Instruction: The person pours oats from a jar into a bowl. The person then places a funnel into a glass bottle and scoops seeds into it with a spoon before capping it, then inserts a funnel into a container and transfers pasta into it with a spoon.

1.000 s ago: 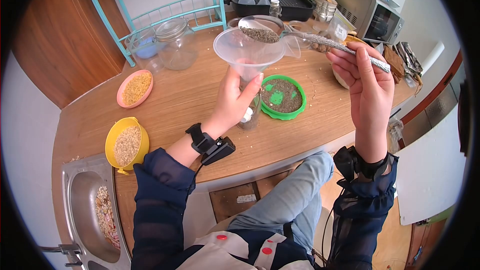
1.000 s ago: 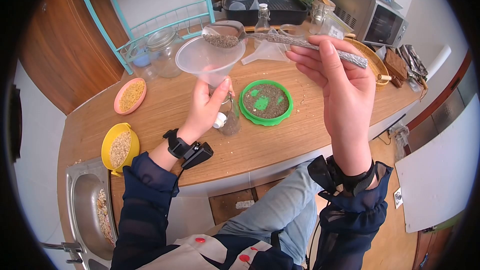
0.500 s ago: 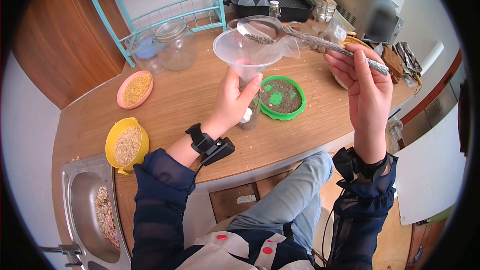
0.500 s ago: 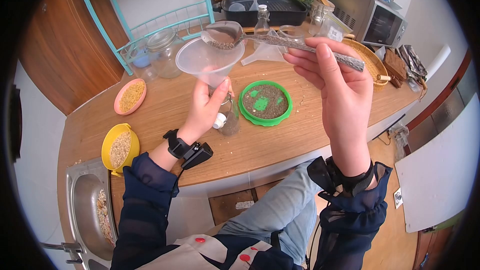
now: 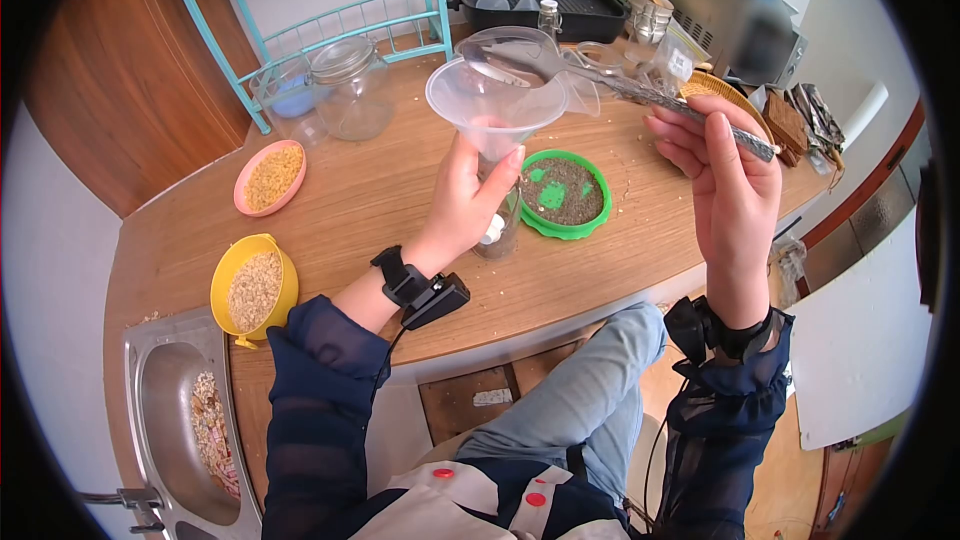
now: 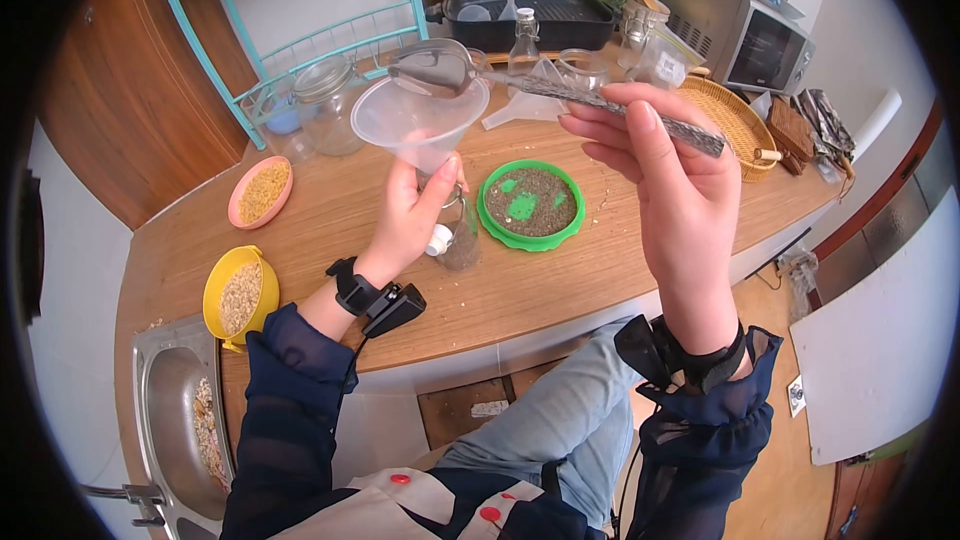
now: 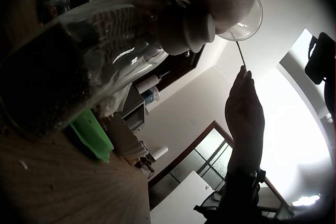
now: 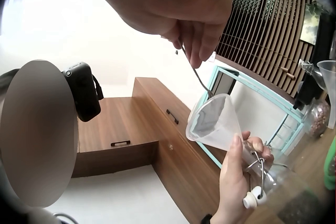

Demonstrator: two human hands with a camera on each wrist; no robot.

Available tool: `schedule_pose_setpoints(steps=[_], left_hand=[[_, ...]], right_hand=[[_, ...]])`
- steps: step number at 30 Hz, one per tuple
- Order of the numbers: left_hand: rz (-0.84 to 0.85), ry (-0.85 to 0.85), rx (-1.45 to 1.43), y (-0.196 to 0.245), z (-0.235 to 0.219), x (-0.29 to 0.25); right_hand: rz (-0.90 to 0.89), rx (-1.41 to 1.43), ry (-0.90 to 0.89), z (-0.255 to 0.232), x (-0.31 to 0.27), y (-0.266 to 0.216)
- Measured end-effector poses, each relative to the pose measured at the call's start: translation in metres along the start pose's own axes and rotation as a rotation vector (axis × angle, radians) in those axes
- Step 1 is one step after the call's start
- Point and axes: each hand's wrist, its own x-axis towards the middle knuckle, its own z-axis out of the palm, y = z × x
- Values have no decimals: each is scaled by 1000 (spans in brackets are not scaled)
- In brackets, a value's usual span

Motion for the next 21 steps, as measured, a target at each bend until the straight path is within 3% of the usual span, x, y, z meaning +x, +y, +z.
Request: schedule_pose_setpoints(steps=[8,15,19,21], left_hand=[[19,4,-11,0,1,0],[14,-4,-19,-1,0,0],[1,31,-74,0,3,-1],[-6,69,-122,-1,4,0]], right_hand=[[-36,-1,84,-18,-13,7],[168,37,333,-45,-40,43],[128,-460,155,-51,-55,71],[-82,-910,-43,-51,-60,68]])
